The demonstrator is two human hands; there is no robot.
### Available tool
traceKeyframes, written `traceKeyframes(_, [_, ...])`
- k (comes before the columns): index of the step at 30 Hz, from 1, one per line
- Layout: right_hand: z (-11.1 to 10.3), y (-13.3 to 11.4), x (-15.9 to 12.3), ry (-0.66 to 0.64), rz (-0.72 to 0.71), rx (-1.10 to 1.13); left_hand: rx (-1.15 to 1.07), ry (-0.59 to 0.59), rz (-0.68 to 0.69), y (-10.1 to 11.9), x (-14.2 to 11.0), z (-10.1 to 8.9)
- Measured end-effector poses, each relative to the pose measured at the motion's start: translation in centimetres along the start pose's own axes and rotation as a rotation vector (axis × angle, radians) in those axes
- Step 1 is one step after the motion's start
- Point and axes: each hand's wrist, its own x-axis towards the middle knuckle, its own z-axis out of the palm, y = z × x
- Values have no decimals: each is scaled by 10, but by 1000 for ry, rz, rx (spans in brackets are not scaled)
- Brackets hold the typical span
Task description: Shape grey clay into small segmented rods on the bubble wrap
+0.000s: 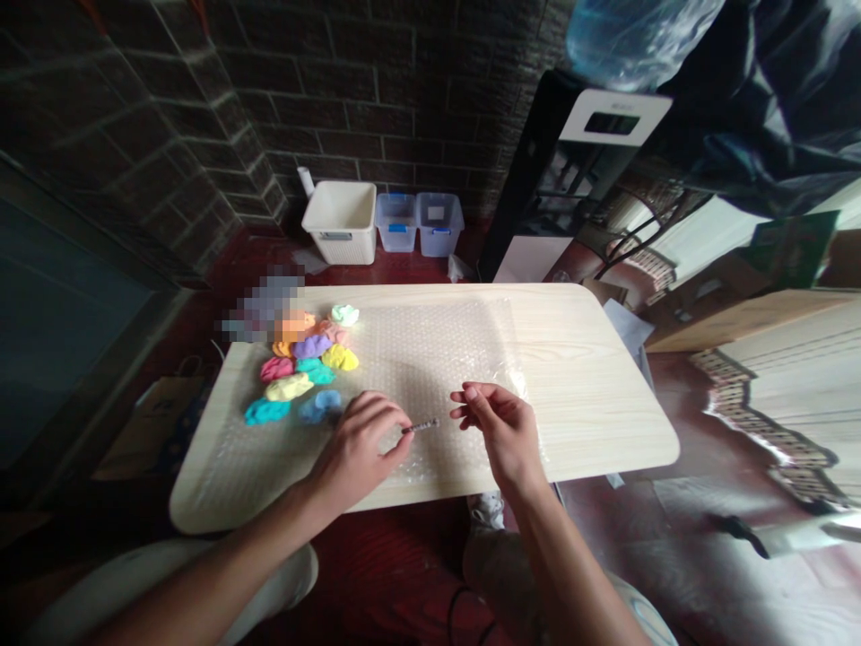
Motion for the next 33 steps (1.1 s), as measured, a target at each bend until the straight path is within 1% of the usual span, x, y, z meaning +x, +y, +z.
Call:
traceKeyframes(4, [2,0,-4,-73,-62,-111,-131,79,-32,-3,-4,-16])
traceKeyframes(7, [4,1,-10,-111,-129,-270,-165,136,-62,-5,-7,-26])
traceKeyframes(10, [5,3,-17,-79,-333,-539,-181,179,-108,-9,-9,-31])
traceKeyframes(12, [6,5,-23,-98,-463,-682,-189,196,-135,-12,-9,-32])
traceKeyframes(13, [6,5,-25,-119,-492,-718,-191,202,-145,-13,-9,-32])
traceKeyframes(14, [7,6,-27,-140,-497,-728,-191,205,-154,-14,-9,-31])
traceKeyframes(16, [9,7,-29,-164,-448,-687,-190,205,-164,-16,-9,-30])
traceKeyframes(20, [10,10,-30,-191,-250,-434,-188,205,-163,-17,-8,-29])
traceKeyframes(23, [10,13,-29,-213,-159,-291,-183,201,-167,-17,-7,-28])
traceKeyframes(25, [8,14,-29,-233,-146,-269,-177,197,-165,-16,-7,-28])
traceKeyframes(28, [7,12,-29,-262,-176,-302,-169,198,-161,-16,-8,-27])
traceKeyframes(33, [10,5,-26,-255,-205,-376,-176,192,-161,-17,-8,-27])
